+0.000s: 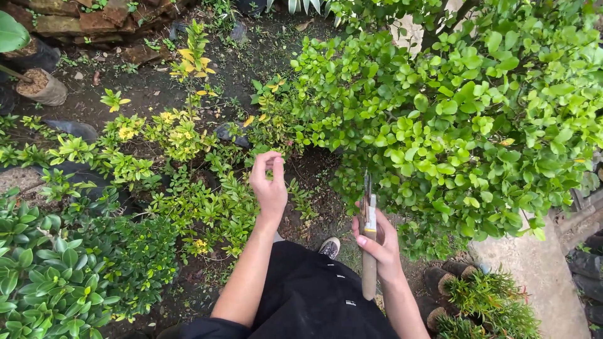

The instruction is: The person is using pruning shears to trim and shape a small green shrub in a garden center.

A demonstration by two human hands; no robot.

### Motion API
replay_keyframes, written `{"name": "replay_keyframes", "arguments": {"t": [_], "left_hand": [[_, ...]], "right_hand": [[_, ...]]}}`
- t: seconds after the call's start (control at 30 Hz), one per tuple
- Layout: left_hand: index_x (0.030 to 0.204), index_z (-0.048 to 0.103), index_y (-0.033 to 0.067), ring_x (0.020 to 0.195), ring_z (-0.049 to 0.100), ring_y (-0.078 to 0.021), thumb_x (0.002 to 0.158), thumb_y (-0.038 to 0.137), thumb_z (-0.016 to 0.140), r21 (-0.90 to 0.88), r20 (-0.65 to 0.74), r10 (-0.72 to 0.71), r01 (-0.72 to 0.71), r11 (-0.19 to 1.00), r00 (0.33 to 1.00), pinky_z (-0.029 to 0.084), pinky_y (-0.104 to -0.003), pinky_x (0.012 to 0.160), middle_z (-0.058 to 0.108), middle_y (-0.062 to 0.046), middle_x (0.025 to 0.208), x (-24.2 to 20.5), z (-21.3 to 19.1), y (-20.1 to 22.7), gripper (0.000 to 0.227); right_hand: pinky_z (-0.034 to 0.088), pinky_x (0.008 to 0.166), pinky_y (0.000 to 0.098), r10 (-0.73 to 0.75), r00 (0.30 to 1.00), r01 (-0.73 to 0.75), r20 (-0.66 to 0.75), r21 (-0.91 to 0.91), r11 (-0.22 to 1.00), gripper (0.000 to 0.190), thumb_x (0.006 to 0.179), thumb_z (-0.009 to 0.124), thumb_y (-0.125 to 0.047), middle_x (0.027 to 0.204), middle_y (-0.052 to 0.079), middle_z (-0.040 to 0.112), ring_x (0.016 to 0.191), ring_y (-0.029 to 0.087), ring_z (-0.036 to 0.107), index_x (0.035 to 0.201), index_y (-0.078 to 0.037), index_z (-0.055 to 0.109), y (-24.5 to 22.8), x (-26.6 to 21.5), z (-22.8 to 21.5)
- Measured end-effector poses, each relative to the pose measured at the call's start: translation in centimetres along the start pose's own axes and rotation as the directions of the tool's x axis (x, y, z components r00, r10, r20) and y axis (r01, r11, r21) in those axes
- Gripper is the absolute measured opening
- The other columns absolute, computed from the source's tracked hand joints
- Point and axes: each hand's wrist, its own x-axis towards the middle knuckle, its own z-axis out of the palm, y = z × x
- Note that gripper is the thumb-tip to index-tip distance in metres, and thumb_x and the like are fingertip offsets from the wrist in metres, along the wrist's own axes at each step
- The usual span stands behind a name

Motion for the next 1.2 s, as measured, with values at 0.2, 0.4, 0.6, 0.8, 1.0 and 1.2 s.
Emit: {"name": "replay_keyframes", "arguments": {"t": [0.2, 0.4, 0.6, 0.8, 1.0, 1.2], "left_hand": [[0.104, 0.067, 0.0099, 0.084, 0.066, -0.0203, 0.102, 0.014, 0.059, 0.058, 0.088, -0.007, 0.002, 0.998, 0.996, 0.055, -0.032, 0.078, 0.065, -0.005, 0.089, 0.4, 1.3, -1.7, 0.009], [0.133, 0.056, 0.0008, 0.118, 0.063, -0.0279, 0.096, 0.039, 0.071, 0.254, 0.326, -0.511, 0.447, 0.858, 0.796, 0.053, -0.038, 0.101, 0.059, -0.016, 0.125, 3.1, 3.0, -4.3, 0.055], [0.125, 0.068, 0.0002, 0.107, 0.072, -0.0278, 0.095, 0.012, 0.069, 0.254, 0.340, -0.576, 0.517, 0.817, 0.744, 0.055, -0.041, 0.097, 0.074, -0.016, 0.109, 4.2, 5.6, -10.2, 0.033], [0.121, 0.070, 0.0029, 0.098, 0.072, -0.0213, 0.099, 0.017, 0.067, 0.152, 0.292, -0.599, 0.582, 0.798, 0.745, 0.052, -0.039, 0.096, 0.076, -0.011, 0.099, 3.7, 4.7, -11.4, 0.026], [0.118, 0.071, -0.0009, 0.103, 0.071, -0.0230, 0.099, 0.020, 0.064, 0.139, 0.286, -0.605, 0.592, 0.794, 0.744, 0.052, -0.040, 0.096, 0.076, -0.014, 0.101, 3.9, 4.0, -10.1, 0.029], [0.119, 0.069, -0.0032, 0.102, 0.069, -0.0216, 0.101, 0.020, 0.062, 0.148, 0.267, -0.601, 0.584, 0.798, 0.753, 0.051, -0.040, 0.096, 0.074, -0.015, 0.100, 3.6, 4.0, -9.8, 0.031]], "right_hand": [[0.045, 0.062, 0.0315, 0.145, 0.985, -0.148, -0.099, -0.029, 0.989, 0.080, 0.070, 0.072, -0.038, 0.086, 0.014, 0.062, 0.077, 0.020, 0.058, 0.133, 0.008, 0.055, 3.6, 3.2, 0.8], [0.044, 0.057, 0.0336, 0.267, 0.964, -0.258, 0.015, -0.203, 0.945, 0.067, 0.076, 0.079, -0.033, 0.081, 0.011, 0.059, 0.065, 0.020, 0.054, 0.122, 0.012, 0.061, 9.0, 7.9, -1.8], [0.045, 0.059, 0.0350, 0.445, 0.882, -0.422, 0.155, -0.158, 0.893, 0.041, 0.082, 0.073, -0.040, 0.077, 0.010, 0.053, 0.065, 0.020, 0.054, 0.090, 0.000, 0.065, 9.0, 12.4, -0.4], [0.047, 0.057, 0.0309, 0.578, 0.795, -0.565, 0.186, -0.123, 0.816, 0.043, 0.078, 0.073, -0.046, 0.074, 0.005, 0.056, 0.062, 0.017, 0.057, 0.087, -0.006, 0.059, 7.6, 14.7, 0.9], [0.051, 0.058, 0.0319, 0.580, 0.773, -0.599, 0.259, -0.005, 0.801, 0.040, 0.085, 0.071, -0.042, 0.076, 0.006, 0.056, 0.062, 0.016, 0.058, 0.094, -0.005, 0.058, 11.5, 17.2, 0.6], [0.048, 0.061, 0.0321, 0.548, 0.787, -0.564, 0.283, -0.032, 0.825, 0.035, 0.087, 0.073, -0.037, 0.075, 0.008, 0.056, 0.063, 0.016, 0.056, 0.092, -0.005, 0.059, 10.3, 18.4, 1.6]]}}
